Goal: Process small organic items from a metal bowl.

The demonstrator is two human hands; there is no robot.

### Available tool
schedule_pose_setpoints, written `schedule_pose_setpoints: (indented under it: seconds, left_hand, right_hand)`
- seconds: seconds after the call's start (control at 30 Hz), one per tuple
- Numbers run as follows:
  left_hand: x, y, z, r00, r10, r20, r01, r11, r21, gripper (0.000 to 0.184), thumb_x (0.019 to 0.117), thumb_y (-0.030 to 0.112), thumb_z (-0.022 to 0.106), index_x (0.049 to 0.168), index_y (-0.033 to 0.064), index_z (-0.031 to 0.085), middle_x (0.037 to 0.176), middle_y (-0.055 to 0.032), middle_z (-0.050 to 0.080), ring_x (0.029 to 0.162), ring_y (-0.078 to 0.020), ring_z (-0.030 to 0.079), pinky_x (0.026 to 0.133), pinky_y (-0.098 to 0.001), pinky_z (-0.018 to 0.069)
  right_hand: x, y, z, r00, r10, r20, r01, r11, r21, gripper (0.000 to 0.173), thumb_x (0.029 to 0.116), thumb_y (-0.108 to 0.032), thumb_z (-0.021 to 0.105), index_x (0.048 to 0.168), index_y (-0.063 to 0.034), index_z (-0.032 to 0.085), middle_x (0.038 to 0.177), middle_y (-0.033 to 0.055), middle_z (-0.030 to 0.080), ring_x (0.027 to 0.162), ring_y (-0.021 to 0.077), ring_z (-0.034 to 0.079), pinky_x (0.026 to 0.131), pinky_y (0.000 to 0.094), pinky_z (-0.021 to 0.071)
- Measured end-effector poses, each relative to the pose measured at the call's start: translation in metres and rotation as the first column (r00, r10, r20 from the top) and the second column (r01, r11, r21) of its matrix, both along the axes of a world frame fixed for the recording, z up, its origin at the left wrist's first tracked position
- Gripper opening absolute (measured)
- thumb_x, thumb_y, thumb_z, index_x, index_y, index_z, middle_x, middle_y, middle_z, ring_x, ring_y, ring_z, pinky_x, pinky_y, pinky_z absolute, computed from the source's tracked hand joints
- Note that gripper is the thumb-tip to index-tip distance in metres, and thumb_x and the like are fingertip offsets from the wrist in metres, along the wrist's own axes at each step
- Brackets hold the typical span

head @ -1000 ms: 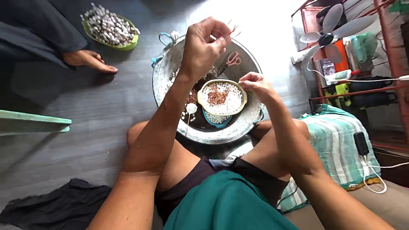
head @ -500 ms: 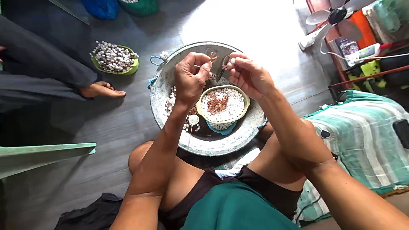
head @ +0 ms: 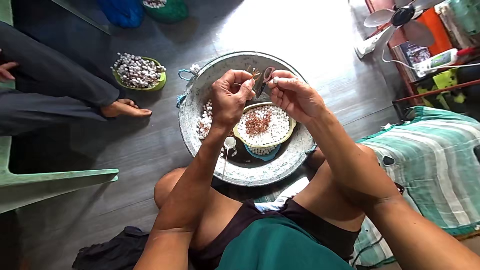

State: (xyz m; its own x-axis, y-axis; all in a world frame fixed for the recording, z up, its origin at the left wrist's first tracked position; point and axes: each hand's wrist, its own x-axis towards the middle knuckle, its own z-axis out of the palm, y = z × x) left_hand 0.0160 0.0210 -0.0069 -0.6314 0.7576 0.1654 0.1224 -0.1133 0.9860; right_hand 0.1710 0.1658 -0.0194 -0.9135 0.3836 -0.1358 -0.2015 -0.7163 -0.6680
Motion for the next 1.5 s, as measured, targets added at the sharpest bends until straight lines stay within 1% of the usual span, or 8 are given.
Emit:
schedule_pose_setpoints:
  seconds: [0.03,0.2,0.37,0.47,0.73,0.9,1.23,1.5]
  left_hand:
    - [0.0,-0.001,0.0,1.0,0.005,-0.006,-0.005,1.0,-0.004,0.011,0.0956,0.0,0.068,0.106,-0.0013,0.068,0.087,-0.0066,0.075,0.07,-0.0161,0.073,0.066,-0.0314,0.0648]
    - [-0.001,-0.002,0.002,1.0,0.017,-0.019,-0.017,1.0,-0.007,0.01,0.0959,0.001,0.067,0.106,-0.0012,0.068,0.087,-0.0068,0.074,0.069,-0.0158,0.073,0.066,-0.0314,0.0645]
    - [0.0,-0.003,0.002,0.999,0.025,-0.035,-0.026,1.0,-0.005,0.01,0.0951,0.0,0.068,0.105,-0.0011,0.068,0.085,-0.0063,0.074,0.068,-0.0146,0.072,0.064,-0.0302,0.064]
    - [0.001,-0.003,0.002,0.998,0.033,-0.051,-0.034,0.999,-0.014,0.01,0.0949,0.001,0.068,0.105,-0.0006,0.069,0.086,-0.0061,0.074,0.068,-0.0147,0.072,0.064,-0.0313,0.0642]
    - [0.002,-0.002,0.001,0.996,0.052,-0.067,-0.055,0.998,-0.039,0.009,0.0952,0.002,0.068,0.104,0.0004,0.07,0.086,-0.0053,0.074,0.068,-0.014,0.072,0.064,-0.0306,0.064]
    - [0.004,-0.002,0.0,0.992,0.067,-0.102,-0.074,0.995,-0.064,0.008,0.0946,0.004,0.069,0.102,0.002,0.071,0.085,-0.0045,0.075,0.068,-0.0138,0.072,0.064,-0.0313,0.0642]
    - [0.012,-0.002,-0.002,0.911,0.143,-0.386,-0.171,0.984,-0.04,0.008,0.0925,0.005,0.071,0.099,0.0041,0.075,0.09,-0.0044,0.067,0.069,-0.0051,0.062,0.062,-0.0194,0.055]
    - [0.012,-0.003,-0.002,0.837,0.144,-0.527,-0.181,0.983,-0.019,0.009,0.0928,0.005,0.068,0.097,0.0037,0.076,0.09,-0.0064,0.067,0.076,-0.0075,0.062,0.067,-0.021,0.0533]
  right_hand:
    - [0.0,0.0,0.0,1.0,-0.007,-0.008,0.007,1.0,-0.007,0.024,0.1033,-0.008,0.055,0.125,-0.0043,0.064,0.105,0.012,0.07,0.086,0.0152,0.069,0.081,0.0292,0.0594]
    - [-0.002,-0.001,0.004,1.0,-0.013,0.022,0.013,1.0,-0.012,0.022,0.1041,-0.01,0.053,0.122,-0.0037,0.065,0.103,0.0109,0.07,0.086,0.0153,0.07,0.081,0.0291,0.06]
    - [-0.002,-0.004,0.005,0.999,-0.01,0.04,0.013,0.998,-0.069,0.014,0.102,-0.011,0.052,0.11,-0.0092,0.063,0.099,0.0085,0.07,0.085,0.014,0.069,0.079,0.0275,0.0585]
    - [-0.002,-0.003,0.003,0.998,-0.044,0.043,0.048,0.993,-0.104,0.023,0.1011,-0.01,0.053,0.121,-0.0067,0.065,0.1,0.0093,0.07,0.085,0.0157,0.068,0.081,0.0299,0.0589]
    - [-0.002,-0.007,0.0,0.997,-0.066,0.042,0.069,0.994,-0.085,0.018,0.0998,-0.003,0.06,0.117,-0.0039,0.066,0.11,0.0141,0.071,0.086,0.0147,0.069,0.083,0.0276,0.0588]
    - [-0.004,-0.009,0.004,0.99,-0.114,0.085,0.124,0.985,-0.122,0.023,0.1008,0.0,0.054,0.122,0.0027,0.064,0.111,0.0147,0.071,0.096,0.0195,0.072,0.094,0.0325,0.0591]
    - [-0.008,-0.014,0.005,0.975,-0.164,0.148,0.167,0.986,-0.009,0.017,0.1031,-0.003,0.057,0.116,0.0031,0.067,0.107,0.0157,0.073,0.089,0.0188,0.074,0.086,0.0322,0.0623]
    - [-0.012,-0.019,0.003,0.962,-0.233,0.14,0.205,0.961,0.187,0.013,0.1004,-0.002,0.063,0.11,0.0043,0.068,0.103,0.0156,0.074,0.086,0.0194,0.074,0.083,0.0335,0.0633]
